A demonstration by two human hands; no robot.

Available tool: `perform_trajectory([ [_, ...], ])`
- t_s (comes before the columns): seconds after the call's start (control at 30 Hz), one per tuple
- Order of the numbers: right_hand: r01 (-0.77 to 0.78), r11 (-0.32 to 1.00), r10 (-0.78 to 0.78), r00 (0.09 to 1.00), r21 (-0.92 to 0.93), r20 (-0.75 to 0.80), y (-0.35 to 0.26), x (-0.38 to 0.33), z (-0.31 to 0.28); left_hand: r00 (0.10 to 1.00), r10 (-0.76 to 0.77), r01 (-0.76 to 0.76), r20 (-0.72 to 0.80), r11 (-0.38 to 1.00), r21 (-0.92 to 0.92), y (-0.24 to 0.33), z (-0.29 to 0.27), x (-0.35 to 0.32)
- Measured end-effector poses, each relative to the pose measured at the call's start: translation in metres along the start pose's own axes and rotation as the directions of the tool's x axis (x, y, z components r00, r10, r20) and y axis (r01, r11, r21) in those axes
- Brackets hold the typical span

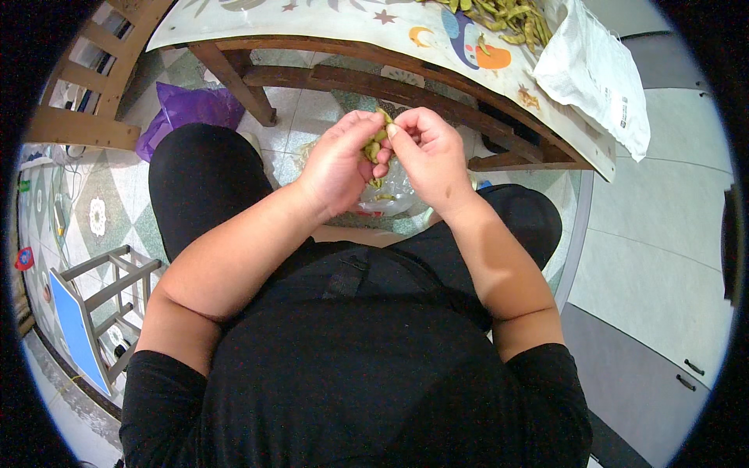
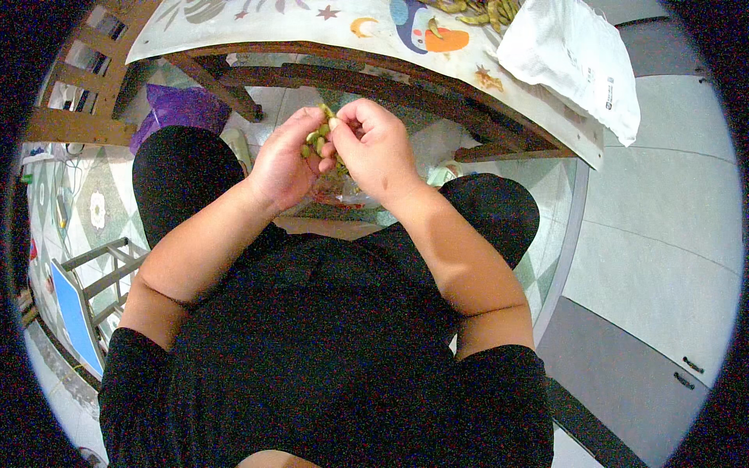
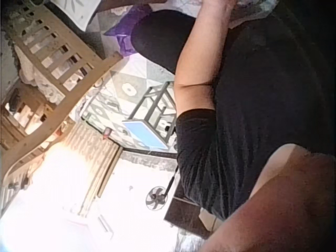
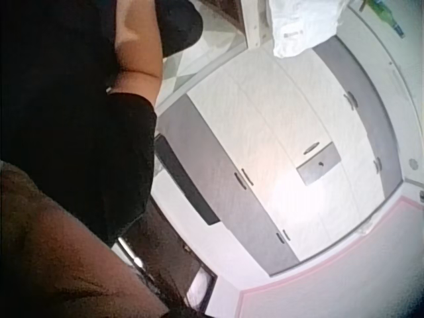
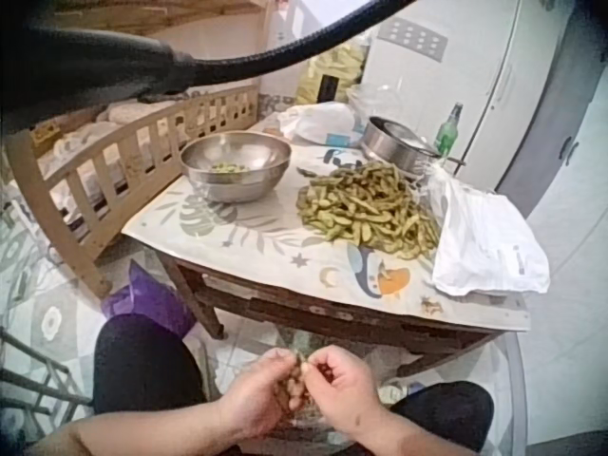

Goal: The person sits on the floor and shells edamame beans by hand. They pick up pods from a pile on a table, squeeze the beans out into a plastic bag on the floor, and discard the empty pods back onto the table.

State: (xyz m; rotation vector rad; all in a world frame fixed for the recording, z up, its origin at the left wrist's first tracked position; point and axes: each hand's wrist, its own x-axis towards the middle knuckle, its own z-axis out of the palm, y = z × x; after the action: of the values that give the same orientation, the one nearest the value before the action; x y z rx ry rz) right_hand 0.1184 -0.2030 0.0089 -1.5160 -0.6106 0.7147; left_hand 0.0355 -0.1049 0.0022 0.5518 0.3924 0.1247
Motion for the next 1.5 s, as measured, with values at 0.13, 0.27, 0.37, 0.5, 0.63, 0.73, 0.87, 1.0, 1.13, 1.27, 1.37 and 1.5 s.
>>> perform_trajectory([
  [0.13, -0.217, 0.914, 0.215, 0.976, 0.343, 0.047, -0.006, 0.003, -0.009, 0.997, 0.077, -0.078, 0.025, 0.995, 0.059, -0.001, -0.008, 0.005],
  [0.27, -0.266, 0.834, 0.269, 0.961, 0.484, 0.066, -0.006, 0.005, -0.013, 0.998, 0.065, -0.065, 0.009, 0.997, 0.043, 0.001, -0.006, 0.005],
  [0.37, -0.282, 0.830, 0.266, 0.959, 0.481, 0.102, -0.006, 0.004, -0.012, 0.998, 0.044, -0.041, -0.038, 0.995, 0.087, 0.001, -0.001, 0.004],
  [0.5, -0.356, 0.834, 0.296, 0.933, 0.421, 0.203, -0.009, 0.003, -0.015, 0.994, 0.095, -0.081, -0.060, 0.977, 0.196, 0.004, -0.004, 0.005],
  [0.63, -0.356, 0.901, 0.299, 0.924, 0.249, 0.239, -0.016, 0.003, -0.014, 0.991, 0.122, -0.106, -0.051, 0.964, 0.244, 0.007, -0.006, 0.004],
  [0.73, -0.286, 0.936, 0.234, 0.941, 0.206, 0.244, -0.018, 0.001, -0.012, 0.998, 0.031, -0.040, 0.062, 0.987, 0.154, 0.009, -0.010, 0.003],
  [0.87, -0.298, 0.915, 0.217, 0.932, 0.274, 0.290, -0.019, -0.002, -0.009, 0.985, -0.064, 0.061, 0.160, 0.998, 0.027, 0.011, -0.015, 0.005],
  [1.0, -0.467, 0.745, 0.247, 0.856, 0.476, 0.453, -0.010, -0.001, -0.014, 0.988, -0.010, 0.005, 0.156, 0.999, 0.033, 0.009, -0.013, 0.004],
  [1.13, -0.483, 0.704, 0.227, 0.848, 0.521, 0.479, -0.007, -0.001, -0.018, 0.989, 0.029, -0.047, 0.148, 0.991, 0.124, 0.013, -0.007, 0.001],
  [1.27, -0.361, 0.860, 0.219, 0.900, 0.362, 0.377, -0.014, 0.000, -0.018, 0.992, -0.026, 0.018, 0.121, 0.998, 0.065, 0.013, -0.006, 0.001],
  [1.37, -0.208, 0.966, 0.162, 0.950, 0.156, 0.268, -0.010, 0.001, -0.014, 0.994, -0.024, 0.023, 0.110, 1.000, 0.013, 0.009, -0.011, 0.003],
  [1.5, -0.168, 0.981, 0.152, 0.976, 0.096, 0.154, -0.007, -0.002, -0.005, 0.999, 0.042, -0.042, 0.002, 0.999, 0.032, 0.003, -0.008, 0.003],
])
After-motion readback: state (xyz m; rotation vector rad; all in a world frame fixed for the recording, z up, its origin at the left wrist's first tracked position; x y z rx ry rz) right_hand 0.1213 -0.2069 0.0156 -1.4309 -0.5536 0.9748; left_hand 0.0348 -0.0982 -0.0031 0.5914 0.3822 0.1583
